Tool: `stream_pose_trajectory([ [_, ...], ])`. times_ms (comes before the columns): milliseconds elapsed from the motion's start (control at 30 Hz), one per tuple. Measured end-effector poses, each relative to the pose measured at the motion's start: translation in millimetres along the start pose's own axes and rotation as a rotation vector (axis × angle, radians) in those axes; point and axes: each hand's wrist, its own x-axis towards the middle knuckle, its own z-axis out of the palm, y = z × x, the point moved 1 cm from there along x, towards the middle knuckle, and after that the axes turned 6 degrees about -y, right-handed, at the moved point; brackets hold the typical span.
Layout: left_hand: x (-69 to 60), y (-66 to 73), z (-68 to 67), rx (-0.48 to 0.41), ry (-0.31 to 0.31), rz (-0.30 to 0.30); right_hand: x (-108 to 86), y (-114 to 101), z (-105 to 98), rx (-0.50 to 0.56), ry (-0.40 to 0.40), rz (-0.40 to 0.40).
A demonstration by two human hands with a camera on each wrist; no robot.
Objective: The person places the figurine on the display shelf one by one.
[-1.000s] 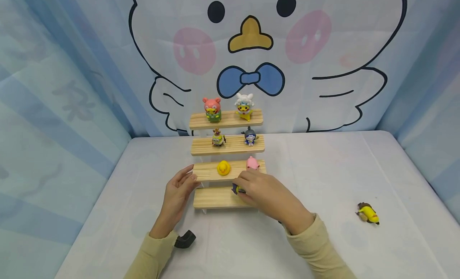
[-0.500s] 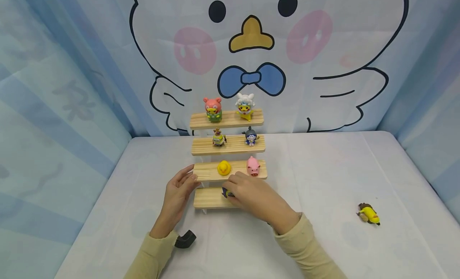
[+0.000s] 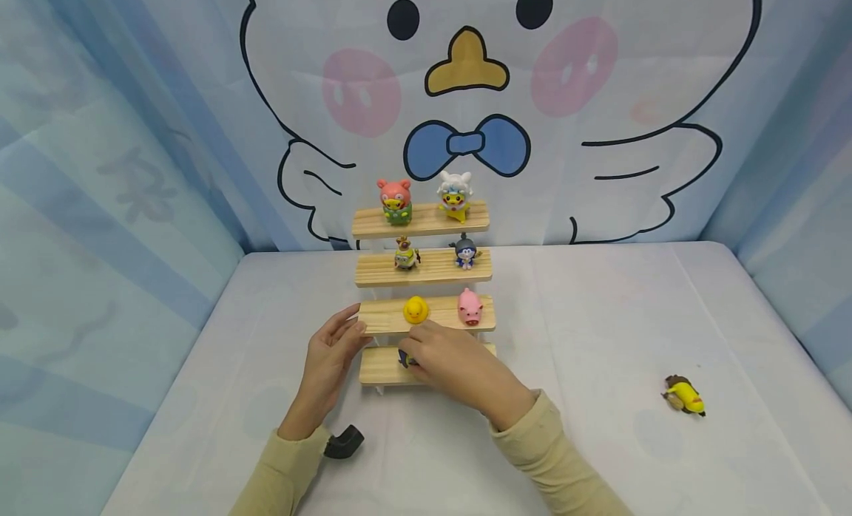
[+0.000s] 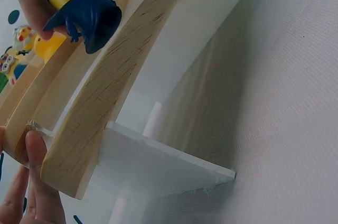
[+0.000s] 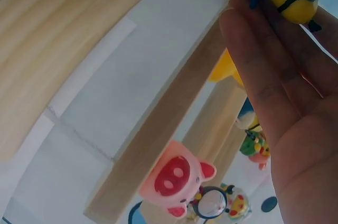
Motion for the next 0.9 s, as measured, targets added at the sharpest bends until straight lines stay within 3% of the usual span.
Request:
stream_pose_trajectory([
  [367,-0.1,0.5,0.1,0.013,0.007,-0.010,4.7,0.4,7.9,-0.008,-0.056,0.024],
  [900,0.7,-0.4,0.0,0.015,0.001,-0.005,5.4,-1.5,9.2,-0.001,-0.036,0.028],
])
